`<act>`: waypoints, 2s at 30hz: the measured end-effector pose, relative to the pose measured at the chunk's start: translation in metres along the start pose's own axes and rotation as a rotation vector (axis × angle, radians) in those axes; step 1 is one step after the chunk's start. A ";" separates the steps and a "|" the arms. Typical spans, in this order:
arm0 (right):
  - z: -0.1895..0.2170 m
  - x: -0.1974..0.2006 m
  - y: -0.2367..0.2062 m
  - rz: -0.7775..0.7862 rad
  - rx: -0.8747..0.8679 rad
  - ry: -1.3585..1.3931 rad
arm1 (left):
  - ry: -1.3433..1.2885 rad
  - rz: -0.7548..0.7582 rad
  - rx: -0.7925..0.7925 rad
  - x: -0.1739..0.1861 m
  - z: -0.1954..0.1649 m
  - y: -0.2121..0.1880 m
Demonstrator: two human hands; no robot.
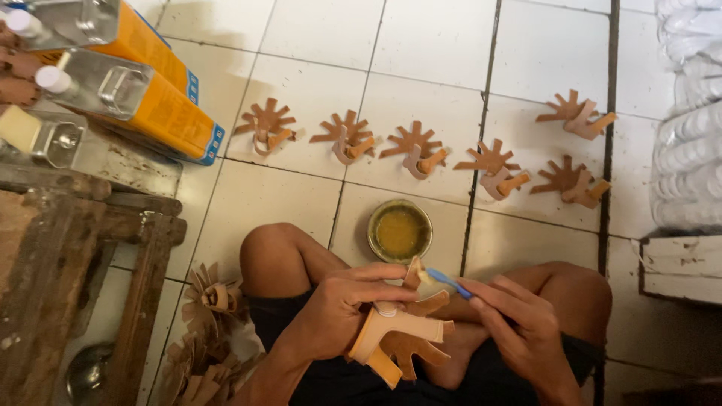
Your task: The person sits on the floor and uses a toothbrush to spread glue from a bowl onto flat cutout craft pieces, coating their surfaces. They place each coated piece in rows on the floor and pick up new uncoated pieces to repeat the process.
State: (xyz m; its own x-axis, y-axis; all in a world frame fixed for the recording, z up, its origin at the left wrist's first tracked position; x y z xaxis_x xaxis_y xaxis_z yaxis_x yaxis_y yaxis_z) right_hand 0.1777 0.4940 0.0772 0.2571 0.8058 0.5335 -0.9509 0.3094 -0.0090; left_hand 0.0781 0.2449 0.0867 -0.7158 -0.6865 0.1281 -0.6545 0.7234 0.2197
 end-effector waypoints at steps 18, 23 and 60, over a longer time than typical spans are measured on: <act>-0.016 0.016 0.000 -0.143 0.033 0.128 | -0.150 0.032 -0.057 0.003 0.003 0.005; -0.008 0.011 -0.006 -0.005 0.090 0.152 | -0.160 0.034 -0.047 -0.002 0.006 0.007; -0.057 0.006 0.002 -0.142 -0.147 0.355 | -0.482 -0.152 0.146 -0.022 0.028 -0.008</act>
State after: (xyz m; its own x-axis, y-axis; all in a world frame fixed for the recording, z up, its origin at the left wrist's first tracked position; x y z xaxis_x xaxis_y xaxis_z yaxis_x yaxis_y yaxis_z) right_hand 0.1868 0.5281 0.0319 0.4523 0.8660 0.2132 -0.8734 0.4785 -0.0904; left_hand 0.0925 0.2567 0.0553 -0.6180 -0.6979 -0.3621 -0.7625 0.6443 0.0595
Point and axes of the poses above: each hand's wrist, its own y-axis towards the middle knuckle, its own x-axis out of the back of the hand, z = x × y, the point moved 2 cm from there along y, towards the middle knuckle, and after that the axes turned 8 degrees about -x, right-handed, at the moved point
